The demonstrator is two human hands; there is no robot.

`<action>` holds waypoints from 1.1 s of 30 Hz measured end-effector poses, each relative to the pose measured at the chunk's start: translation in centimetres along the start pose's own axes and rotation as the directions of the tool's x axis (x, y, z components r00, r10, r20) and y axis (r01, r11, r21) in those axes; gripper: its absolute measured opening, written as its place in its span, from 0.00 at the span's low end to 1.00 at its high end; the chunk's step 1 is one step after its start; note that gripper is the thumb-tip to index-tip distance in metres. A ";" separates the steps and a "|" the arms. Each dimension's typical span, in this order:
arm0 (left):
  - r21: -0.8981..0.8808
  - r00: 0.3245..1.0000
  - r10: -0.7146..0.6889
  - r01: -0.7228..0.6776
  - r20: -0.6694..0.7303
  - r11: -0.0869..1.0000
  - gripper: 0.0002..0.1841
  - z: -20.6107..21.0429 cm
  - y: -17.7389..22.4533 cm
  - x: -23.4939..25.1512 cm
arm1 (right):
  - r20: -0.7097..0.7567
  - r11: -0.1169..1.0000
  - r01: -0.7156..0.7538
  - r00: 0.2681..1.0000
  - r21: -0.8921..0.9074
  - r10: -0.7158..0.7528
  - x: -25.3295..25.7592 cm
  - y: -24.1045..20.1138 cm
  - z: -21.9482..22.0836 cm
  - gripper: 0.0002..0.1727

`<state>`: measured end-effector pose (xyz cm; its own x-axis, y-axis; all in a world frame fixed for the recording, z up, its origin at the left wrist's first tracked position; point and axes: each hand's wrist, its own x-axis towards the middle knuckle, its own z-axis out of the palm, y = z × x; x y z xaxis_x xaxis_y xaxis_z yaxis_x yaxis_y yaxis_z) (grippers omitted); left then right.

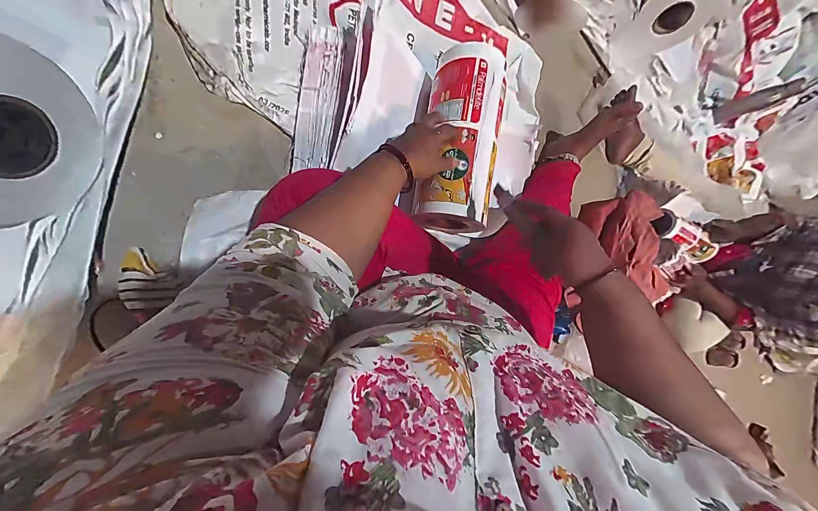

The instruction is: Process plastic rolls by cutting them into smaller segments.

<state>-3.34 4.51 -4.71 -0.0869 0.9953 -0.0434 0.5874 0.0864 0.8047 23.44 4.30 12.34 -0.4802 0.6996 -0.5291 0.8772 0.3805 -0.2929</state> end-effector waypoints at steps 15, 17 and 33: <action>0.230 0.905 0.423 -0.421 0.045 0.877 0.20 1.4 1.7 -0.8 | -0.175 0.567 0.180 0.982 0.804 -0.063 5.7 8.4 6.1 0.31; 0.235 0.890 0.451 -0.452 0.064 0.860 0.20 1.2 1.6 -0.7 | -0.172 0.521 0.176 0.984 0.835 -0.057 5.9 8.5 6.6 0.31; 0.255 0.885 0.465 -0.458 0.035 0.852 0.20 3.5 1.8 0.2 | -0.137 0.325 0.165 0.985 0.931 -0.109 8.5 9.7 7.0 0.34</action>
<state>0.50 4.99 -5.36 0.2244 0.9223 0.3146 0.7450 -0.3705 0.5547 27.85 9.78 -0.57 -0.5675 0.7304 -0.3800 0.2025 -0.3235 -0.9243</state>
